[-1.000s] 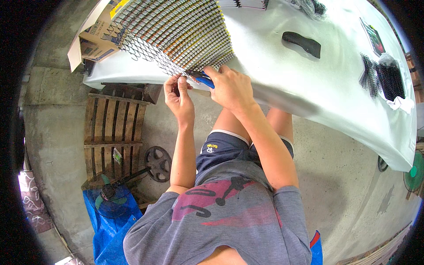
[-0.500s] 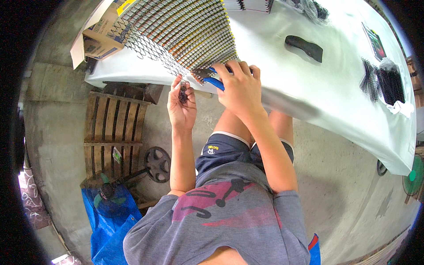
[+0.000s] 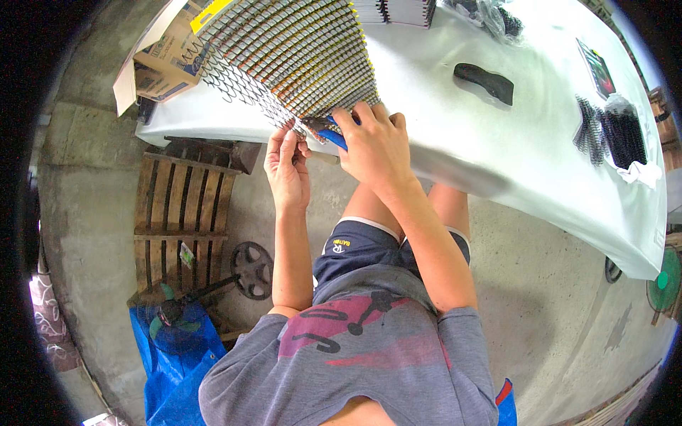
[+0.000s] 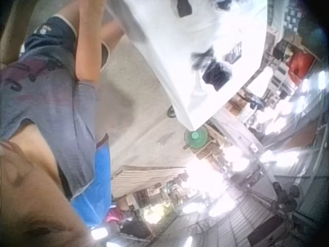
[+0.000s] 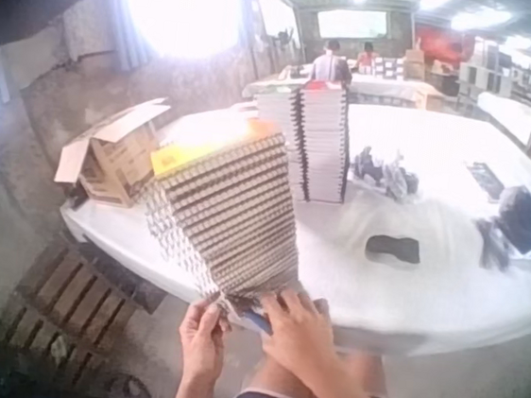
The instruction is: The person uses pliers to trim the spiral binding of stacked notebooks. They repeatedly grip and cut the wire coils along the spine, then place the trimmed notebooks back on the table.
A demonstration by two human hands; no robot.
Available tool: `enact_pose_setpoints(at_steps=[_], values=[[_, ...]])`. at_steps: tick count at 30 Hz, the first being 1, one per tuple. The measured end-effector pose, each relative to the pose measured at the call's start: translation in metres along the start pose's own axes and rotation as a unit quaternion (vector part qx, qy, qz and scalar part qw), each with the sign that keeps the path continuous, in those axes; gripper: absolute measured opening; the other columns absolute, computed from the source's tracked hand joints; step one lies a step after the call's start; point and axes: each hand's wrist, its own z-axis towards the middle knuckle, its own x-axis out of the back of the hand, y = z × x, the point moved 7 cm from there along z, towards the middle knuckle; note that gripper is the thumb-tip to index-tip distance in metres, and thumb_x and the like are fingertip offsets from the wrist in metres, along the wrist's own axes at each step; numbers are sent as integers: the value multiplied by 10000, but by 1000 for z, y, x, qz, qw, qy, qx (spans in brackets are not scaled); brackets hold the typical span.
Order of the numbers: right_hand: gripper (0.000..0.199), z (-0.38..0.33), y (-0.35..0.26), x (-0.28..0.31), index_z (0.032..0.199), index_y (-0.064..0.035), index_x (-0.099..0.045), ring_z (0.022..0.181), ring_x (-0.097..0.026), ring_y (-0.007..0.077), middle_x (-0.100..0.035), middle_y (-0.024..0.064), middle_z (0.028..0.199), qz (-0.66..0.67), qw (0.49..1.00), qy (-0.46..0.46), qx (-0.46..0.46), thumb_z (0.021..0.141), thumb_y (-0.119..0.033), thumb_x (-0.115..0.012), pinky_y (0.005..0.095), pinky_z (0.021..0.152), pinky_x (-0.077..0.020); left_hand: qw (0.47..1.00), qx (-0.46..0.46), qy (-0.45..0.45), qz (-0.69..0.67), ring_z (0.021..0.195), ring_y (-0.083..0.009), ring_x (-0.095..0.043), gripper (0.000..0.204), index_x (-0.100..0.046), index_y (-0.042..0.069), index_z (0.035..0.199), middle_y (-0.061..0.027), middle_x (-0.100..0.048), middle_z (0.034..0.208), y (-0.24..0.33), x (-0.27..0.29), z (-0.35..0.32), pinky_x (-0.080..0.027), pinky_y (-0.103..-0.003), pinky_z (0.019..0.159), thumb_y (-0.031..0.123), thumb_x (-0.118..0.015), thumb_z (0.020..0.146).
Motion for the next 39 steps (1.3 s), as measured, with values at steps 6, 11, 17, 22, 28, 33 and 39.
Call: enact_pose_setpoints(at_steps=[6, 11, 17, 22, 28, 33, 39], values=[[399, -1, 6, -8, 1051, -197, -625, 677, -625, 273, -596, 46, 802, 39, 999, -14, -14, 669, -101, -689, 399, 637, -499, 999, -22, 3, 34, 713, -59, -480, 248, -550, -27, 1141, -6, -568, 892, 0, 1, 1, -407, -193, 653, 121, -531, 943], [386, -1, 4, -8, 1042, -186, -623, 695, -627, 262, -594, 45, 799, 21, 999, -20, -13, 670, -100, -682, 389, 633, -504, 999, -40, 12, 8, 713, -61, -476, 235, -558, -19, 1120, -7, -559, 870, 1, 3, -4, -404, -200, 651, 136, -532, 945], [459, -5, 11, 3, 1065, -176, -611, 933, -571, 220, -570, 26, 930, 47, 998, 44, 27, 624, -119, -725, 410, 855, -378, 997, 2, 38, -67, 703, -82, -486, 239, -550, -11, 1110, -29, -552, 872, -3, 14, -20, -421, -216, 637, 164, -522, 950], [564, -37, 67, 48, 1148, -191, -591, 1040, -529, 224, -560, 60, 1047, 48, 995, 88, -8, 609, -111, -738, 433, 956, -288, 897, 357, 32, -260, 744, -126, -552, 246, -535, -15, 1118, -81, -571, 917, -65, -23, -81, -528, -206, 658, 155, -497, 944], [498, -111, 217, 110, 1131, -151, -602, 1043, -534, 258, -576, 80, 1082, -38, 954, 216, -204, 651, -87, -719, 411, 945, -323, 816, 506, -51, -275, 856, -180, -611, 209, -556, -38, 1071, -111, -586, 967, -116, -158, -76, -562, -213, 760, 96, -521, 915], [452, -137, 249, 121, 1108, -134, -611, 988, -548, 283, -589, 89, 1043, -165, 926, 253, -225, 665, -127, -695, 411, 888, -366, 777, 430, -165, -429, 996, -269, -577, 205, -519, -109, 1011, -199, -566, 1039, -143, -302, 36, -544, -295, 875, 59, -432, 933], [436, -138, 248, 119, 1076, -104, -618, 877, -556, 273, -601, 77, 985, -180, 927, 266, -194, 648, -173, -664, 415, 832, -383, 888, 340, -144, -275, 1402, -346, -2, 863, -49, 60, 1455, -141, -33, 1519, -153, -412, 135, 66, -565, 1074, 635, -305, 865]])
